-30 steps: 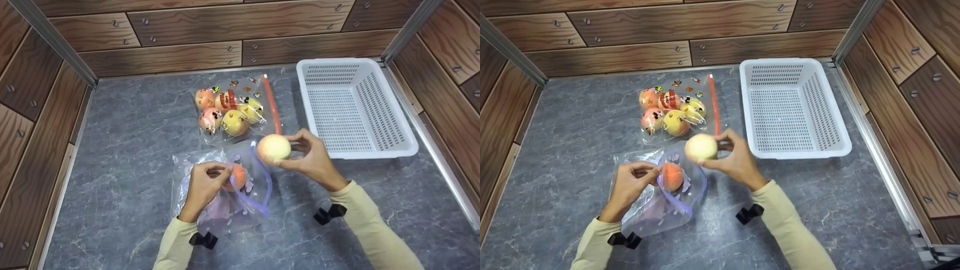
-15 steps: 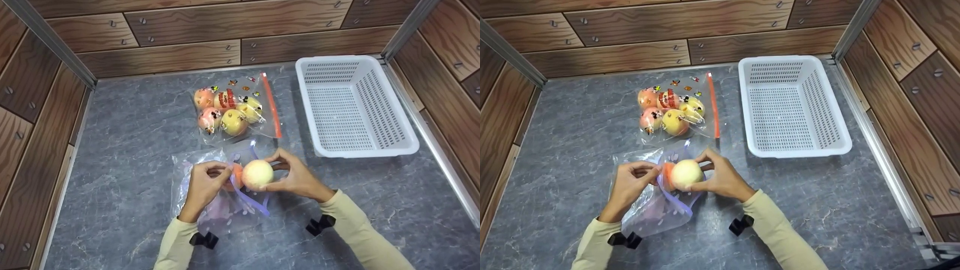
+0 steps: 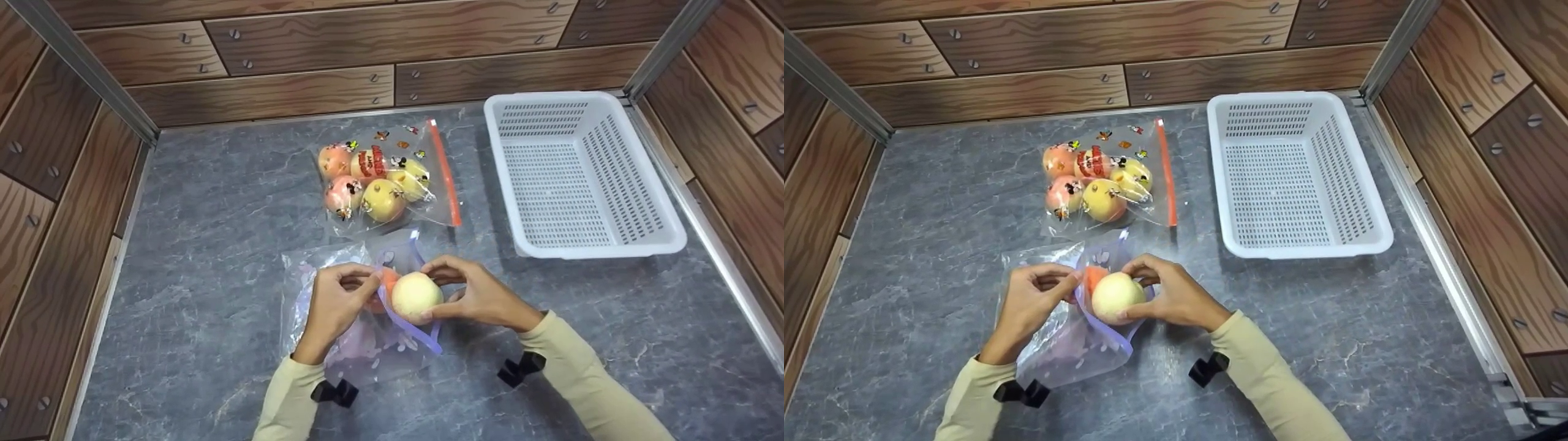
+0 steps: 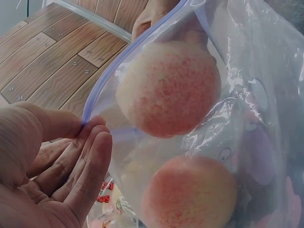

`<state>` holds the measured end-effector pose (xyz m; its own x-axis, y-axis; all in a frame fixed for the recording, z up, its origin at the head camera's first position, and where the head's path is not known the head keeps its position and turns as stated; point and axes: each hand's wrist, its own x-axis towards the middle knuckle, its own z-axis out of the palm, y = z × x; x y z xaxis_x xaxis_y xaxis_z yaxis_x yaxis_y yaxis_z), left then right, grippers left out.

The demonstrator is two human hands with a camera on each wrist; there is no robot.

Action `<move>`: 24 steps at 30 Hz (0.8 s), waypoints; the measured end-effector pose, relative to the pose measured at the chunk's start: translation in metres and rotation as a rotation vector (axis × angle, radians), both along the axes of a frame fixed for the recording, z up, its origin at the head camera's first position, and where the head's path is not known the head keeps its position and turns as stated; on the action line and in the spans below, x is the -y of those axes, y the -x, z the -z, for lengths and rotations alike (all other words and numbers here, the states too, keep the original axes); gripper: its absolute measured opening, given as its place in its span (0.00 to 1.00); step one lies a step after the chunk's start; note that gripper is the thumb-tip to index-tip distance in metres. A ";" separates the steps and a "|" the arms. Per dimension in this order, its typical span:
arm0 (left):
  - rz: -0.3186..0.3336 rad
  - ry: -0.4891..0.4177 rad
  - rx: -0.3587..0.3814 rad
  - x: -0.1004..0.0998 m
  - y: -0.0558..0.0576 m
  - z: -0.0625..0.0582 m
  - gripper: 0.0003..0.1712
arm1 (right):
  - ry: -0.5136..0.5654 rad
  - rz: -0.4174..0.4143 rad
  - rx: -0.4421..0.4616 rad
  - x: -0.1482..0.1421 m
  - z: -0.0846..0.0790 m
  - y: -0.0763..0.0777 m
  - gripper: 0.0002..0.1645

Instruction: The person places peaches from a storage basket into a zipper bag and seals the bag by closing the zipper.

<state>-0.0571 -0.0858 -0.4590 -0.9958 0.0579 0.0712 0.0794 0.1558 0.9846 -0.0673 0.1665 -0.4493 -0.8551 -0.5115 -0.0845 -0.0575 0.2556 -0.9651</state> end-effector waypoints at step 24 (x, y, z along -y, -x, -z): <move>0.030 -0.035 0.011 -0.001 0.000 -0.001 0.07 | 0.001 0.169 -0.019 -0.011 0.000 -0.003 0.13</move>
